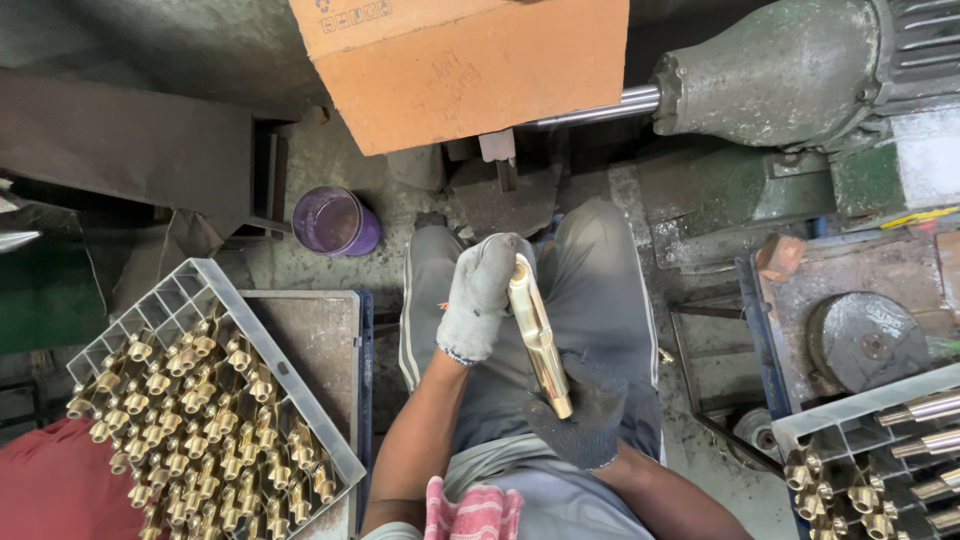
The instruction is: The person polishes brass metal components by holding them against a rotating buffing machine, then places them into a storage tray.
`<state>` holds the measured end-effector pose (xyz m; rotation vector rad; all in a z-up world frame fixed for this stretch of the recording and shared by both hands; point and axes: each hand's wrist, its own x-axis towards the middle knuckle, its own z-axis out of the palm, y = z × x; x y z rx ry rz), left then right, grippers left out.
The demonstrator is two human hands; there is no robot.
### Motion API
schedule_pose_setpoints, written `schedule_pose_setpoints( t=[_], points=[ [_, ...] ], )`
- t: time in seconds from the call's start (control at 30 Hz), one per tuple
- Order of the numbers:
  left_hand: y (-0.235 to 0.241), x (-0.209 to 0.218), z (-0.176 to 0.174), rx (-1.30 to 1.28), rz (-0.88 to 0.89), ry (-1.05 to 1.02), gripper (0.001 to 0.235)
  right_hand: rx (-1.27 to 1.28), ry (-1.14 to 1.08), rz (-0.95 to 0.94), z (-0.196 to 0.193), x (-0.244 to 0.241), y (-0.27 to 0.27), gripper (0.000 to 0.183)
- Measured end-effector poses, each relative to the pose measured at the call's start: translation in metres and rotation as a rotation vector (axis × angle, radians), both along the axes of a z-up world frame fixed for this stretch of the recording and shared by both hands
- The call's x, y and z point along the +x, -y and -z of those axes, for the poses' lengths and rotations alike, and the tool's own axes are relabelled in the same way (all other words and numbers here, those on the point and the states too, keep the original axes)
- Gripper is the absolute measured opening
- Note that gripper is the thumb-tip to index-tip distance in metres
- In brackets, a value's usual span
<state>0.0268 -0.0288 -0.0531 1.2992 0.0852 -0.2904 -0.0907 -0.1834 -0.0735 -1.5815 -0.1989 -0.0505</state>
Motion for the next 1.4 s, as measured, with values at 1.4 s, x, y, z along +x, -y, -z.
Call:
schedule_pose_setpoints(
  t=[1.4],
  points=[
    [-0.016,-0.01,-0.023,-0.046,0.013,0.017,0.034,-0.147,0.131,0.072,0.015,0.018,0.008,0.004]
  ],
)
